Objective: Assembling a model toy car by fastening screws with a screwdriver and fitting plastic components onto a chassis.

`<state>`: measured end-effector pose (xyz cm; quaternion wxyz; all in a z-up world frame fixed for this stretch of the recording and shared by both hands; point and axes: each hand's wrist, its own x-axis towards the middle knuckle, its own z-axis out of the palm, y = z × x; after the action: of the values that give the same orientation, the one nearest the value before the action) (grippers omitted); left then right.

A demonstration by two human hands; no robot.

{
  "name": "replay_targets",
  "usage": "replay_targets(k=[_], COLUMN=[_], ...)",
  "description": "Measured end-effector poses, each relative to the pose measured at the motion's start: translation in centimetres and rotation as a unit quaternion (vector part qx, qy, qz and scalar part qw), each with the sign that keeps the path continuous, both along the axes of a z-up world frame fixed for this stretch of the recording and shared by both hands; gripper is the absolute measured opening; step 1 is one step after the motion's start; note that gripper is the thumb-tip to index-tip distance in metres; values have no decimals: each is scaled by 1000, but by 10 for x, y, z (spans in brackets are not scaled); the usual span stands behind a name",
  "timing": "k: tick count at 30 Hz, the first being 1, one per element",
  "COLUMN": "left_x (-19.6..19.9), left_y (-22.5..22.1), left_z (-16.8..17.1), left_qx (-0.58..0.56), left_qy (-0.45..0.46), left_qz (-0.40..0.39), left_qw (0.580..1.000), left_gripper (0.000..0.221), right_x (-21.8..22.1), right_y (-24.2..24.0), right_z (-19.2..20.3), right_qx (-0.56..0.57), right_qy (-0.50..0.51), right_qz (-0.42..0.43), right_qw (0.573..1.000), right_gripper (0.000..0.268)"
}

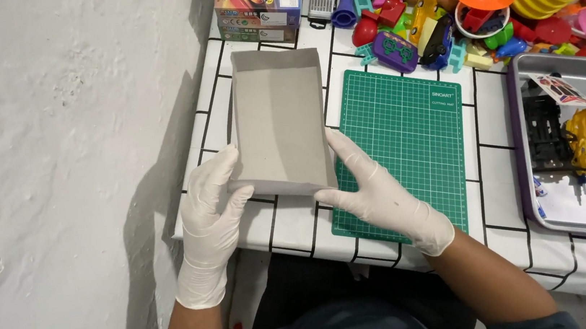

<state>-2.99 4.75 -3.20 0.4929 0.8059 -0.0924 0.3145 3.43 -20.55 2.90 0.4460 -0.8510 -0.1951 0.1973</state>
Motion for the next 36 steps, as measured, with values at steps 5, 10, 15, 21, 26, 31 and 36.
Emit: replay_targets(k=[5,10,15,21,26,31,36], left_x=[5,21,30,25,29,33,36], left_y=[-3,2,12,4,7,3,6], left_z=[-7,-21,-46,-39,-43,-43,-50], left_qx=[-38,-46,-21,-106,-97,-109,-131], left_qy=[13,25,50,115,117,118,111], left_qz=[-12,-7,27,53,70,92,86], left_qw=[999,999,998,986,986,983,981], left_gripper=[48,50,51,53,54,46,43], right_x=[3,10,14,22,20,23,20], right_y=[0,1,1,3,7,8,8], right_z=[2,-13,-22,-61,-63,-82,-86], right_qx=[-1,17,50,103,100,115,131], right_qy=[-7,-21,-27,-76,-97,-107,-100], right_qz=[-11,-27,-3,-12,-6,-29,-39], right_qw=[1000,999,998,992,990,987,986], right_gripper=[94,88,78,76,82,83,86])
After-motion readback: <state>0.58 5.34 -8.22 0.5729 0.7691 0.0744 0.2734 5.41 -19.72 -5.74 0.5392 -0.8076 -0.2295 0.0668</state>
